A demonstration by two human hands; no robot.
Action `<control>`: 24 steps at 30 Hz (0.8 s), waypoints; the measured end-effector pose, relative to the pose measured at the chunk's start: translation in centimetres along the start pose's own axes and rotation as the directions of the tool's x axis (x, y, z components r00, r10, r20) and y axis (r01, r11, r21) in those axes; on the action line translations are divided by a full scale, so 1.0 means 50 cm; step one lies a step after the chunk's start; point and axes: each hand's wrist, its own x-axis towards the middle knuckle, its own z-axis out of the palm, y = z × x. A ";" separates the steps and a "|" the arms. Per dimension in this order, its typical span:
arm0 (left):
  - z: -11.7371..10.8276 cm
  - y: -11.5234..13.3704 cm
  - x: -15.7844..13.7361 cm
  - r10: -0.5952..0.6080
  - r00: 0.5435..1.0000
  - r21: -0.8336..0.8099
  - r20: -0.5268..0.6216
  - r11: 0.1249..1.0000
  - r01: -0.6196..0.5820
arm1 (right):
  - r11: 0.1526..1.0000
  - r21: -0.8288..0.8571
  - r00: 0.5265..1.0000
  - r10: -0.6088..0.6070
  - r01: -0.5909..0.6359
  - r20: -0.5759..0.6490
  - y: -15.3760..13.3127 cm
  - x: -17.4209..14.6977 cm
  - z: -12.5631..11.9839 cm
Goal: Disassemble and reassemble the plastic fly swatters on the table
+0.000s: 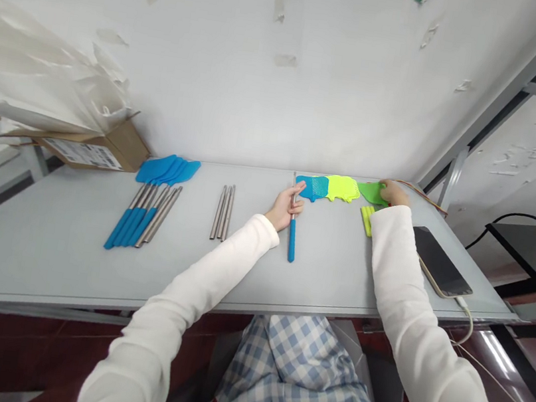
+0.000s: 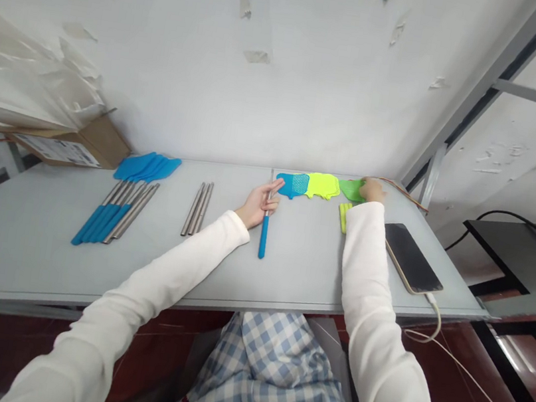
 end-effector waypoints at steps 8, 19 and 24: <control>0.045 -0.034 0.044 -0.057 0.998 -0.029 -0.004 0.998 0.057 | 1.000 0.028 0.997 0.016 -0.014 -0.077 -0.032 0.005 -0.015; 0.025 -0.015 0.031 -0.044 0.998 -0.048 -0.037 0.998 0.042 | 0.907 0.027 0.881 -0.416 0.421 0.228 -0.244 -0.046 0.083; 0.030 -0.017 0.039 -0.062 0.997 -0.030 -0.039 0.998 0.061 | 0.961 -0.019 0.934 -0.265 0.277 0.240 -0.222 -0.057 0.083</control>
